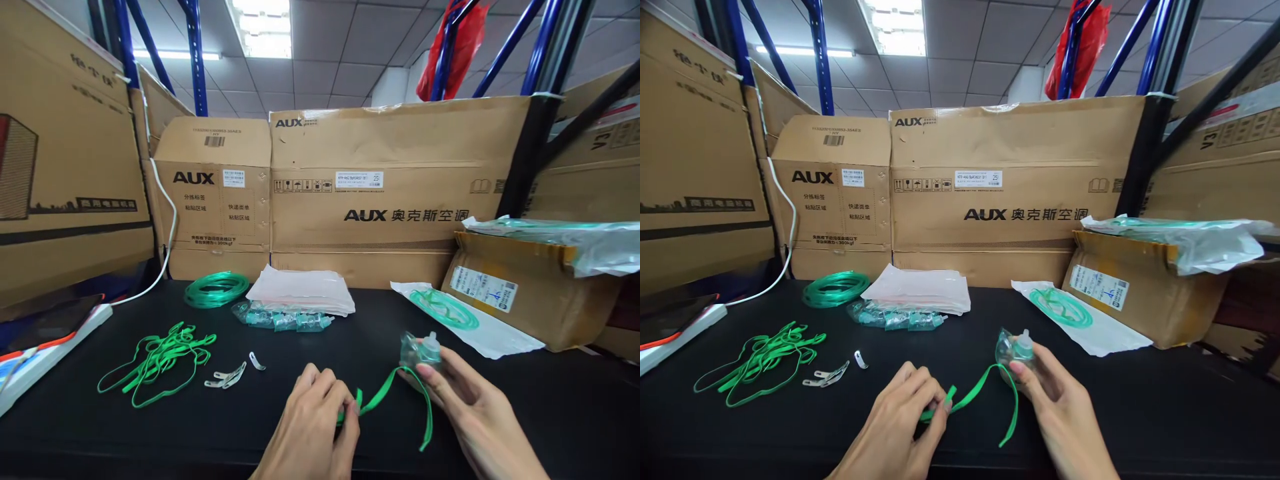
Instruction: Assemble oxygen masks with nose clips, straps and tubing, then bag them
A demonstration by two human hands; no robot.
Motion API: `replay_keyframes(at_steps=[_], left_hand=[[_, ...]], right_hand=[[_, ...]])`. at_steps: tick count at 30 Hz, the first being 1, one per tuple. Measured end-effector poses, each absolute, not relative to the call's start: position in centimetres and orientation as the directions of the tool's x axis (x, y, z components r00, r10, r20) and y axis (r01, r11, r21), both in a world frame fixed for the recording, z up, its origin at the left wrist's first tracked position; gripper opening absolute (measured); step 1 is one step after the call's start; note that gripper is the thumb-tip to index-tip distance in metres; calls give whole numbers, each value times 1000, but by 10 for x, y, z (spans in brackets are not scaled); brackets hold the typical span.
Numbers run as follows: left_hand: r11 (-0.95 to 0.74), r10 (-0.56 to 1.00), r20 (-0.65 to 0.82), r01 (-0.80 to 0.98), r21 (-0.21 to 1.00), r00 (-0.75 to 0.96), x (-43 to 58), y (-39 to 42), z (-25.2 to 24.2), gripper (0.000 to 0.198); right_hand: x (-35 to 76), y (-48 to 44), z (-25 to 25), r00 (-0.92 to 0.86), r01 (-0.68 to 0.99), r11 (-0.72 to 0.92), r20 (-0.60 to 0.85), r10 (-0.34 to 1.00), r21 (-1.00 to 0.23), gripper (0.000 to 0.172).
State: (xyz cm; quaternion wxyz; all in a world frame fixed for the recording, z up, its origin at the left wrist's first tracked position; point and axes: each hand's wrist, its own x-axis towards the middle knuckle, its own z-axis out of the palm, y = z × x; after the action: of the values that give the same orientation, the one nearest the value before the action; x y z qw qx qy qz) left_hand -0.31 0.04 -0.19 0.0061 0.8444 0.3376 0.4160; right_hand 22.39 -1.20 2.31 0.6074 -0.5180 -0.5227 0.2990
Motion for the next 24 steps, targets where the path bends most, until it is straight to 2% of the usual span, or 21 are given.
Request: replay_keyframes(at_steps=[2, 5, 7, 10, 13, 17, 20, 22, 24], left_hand=[[-748, 619, 675, 566, 348, 403, -4, 0, -4, 20], [-746, 633, 656, 550, 376, 410, -4, 1, -6, 23], [-761, 619, 641, 548, 347, 454, -4, 1, -6, 22], [-795, 574, 620, 546, 265, 535, -4, 3, -6, 34], [-830, 519, 652, 508, 230, 552, -3, 4, -7, 13], [-871, 448, 737, 432, 232, 507, -3, 4, -6, 26], [-884, 431, 767, 394, 253, 475, -3, 5, -3, 28], [-878, 440, 770, 399, 263, 461, -4, 4, -1, 29], [-859, 469, 756, 435, 270, 456, -4, 4, 0, 30]], right_hand=[[226, -14, 26, 255, 193, 270, 314, 914, -943, 44], [221, -18, 30, 133, 285, 292, 339, 931, -913, 39], [216, -20, 29, 81, 320, 318, 361, 929, -892, 34], [212, -20, 25, 27, 390, 368, 411, 911, -844, 28], [212, -21, 19, -23, 471, 422, 467, 884, -775, 28], [213, -21, 18, -32, 477, 410, 451, 892, -777, 26], [217, -17, 21, 178, 327, 308, 378, 908, -894, 32], [220, -14, 22, 390, 88, 303, 312, 866, -949, 36], [223, -11, 23, 526, -130, 346, 231, 819, -929, 38]])
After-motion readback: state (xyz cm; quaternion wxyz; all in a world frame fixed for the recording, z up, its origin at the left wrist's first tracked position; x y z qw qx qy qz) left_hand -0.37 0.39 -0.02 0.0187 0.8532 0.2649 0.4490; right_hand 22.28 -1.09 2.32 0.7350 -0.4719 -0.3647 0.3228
